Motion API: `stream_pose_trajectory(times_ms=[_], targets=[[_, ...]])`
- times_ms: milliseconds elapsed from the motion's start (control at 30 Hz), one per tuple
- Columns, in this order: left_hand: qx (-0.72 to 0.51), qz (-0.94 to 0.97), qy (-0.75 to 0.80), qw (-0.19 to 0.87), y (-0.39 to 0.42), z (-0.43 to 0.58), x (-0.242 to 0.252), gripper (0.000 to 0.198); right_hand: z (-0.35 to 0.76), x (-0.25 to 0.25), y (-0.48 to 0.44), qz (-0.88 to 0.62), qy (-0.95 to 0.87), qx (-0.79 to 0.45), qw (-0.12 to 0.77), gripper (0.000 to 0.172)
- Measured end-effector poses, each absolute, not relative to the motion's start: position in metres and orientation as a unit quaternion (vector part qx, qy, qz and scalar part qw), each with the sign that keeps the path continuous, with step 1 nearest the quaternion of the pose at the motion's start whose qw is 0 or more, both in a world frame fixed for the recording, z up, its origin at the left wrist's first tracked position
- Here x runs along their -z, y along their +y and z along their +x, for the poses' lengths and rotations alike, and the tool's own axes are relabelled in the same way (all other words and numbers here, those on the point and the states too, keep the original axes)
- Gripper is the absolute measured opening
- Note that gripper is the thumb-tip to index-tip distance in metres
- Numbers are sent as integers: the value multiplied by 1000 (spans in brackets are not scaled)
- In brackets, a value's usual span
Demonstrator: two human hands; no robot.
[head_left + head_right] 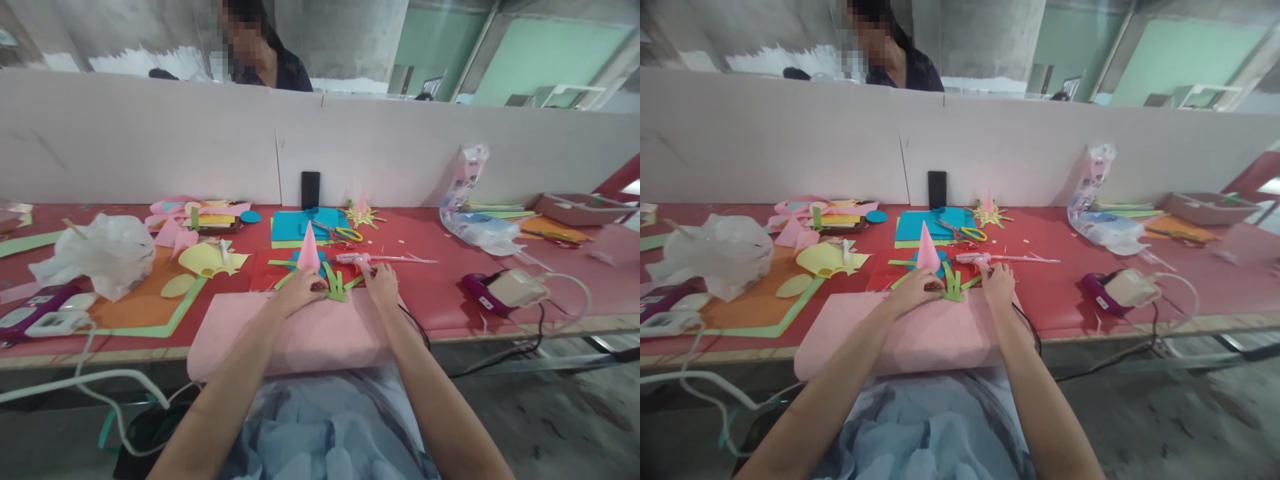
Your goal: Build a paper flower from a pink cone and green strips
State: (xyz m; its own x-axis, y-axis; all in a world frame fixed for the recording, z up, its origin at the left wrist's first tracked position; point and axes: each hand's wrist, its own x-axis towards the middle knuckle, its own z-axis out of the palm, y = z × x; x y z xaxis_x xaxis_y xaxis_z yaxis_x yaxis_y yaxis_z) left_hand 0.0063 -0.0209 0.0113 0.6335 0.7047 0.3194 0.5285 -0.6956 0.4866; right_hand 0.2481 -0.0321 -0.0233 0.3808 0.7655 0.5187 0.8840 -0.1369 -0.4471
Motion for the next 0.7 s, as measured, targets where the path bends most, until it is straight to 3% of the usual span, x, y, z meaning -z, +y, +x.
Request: stream_pose_trajectory(times_ms=[267,533,700], targets=[[-234,879,372,184,-19,-1,-16,16,247,21,-33,-753,-553,68,349,29],[-232,874,376,203,-24,2,-18,8,243,11,-40,-717,-525,48,457,37],[-265,846,394,243,-27,2,-17,5,235,5,-47,-701,-524,-26,483,40]])
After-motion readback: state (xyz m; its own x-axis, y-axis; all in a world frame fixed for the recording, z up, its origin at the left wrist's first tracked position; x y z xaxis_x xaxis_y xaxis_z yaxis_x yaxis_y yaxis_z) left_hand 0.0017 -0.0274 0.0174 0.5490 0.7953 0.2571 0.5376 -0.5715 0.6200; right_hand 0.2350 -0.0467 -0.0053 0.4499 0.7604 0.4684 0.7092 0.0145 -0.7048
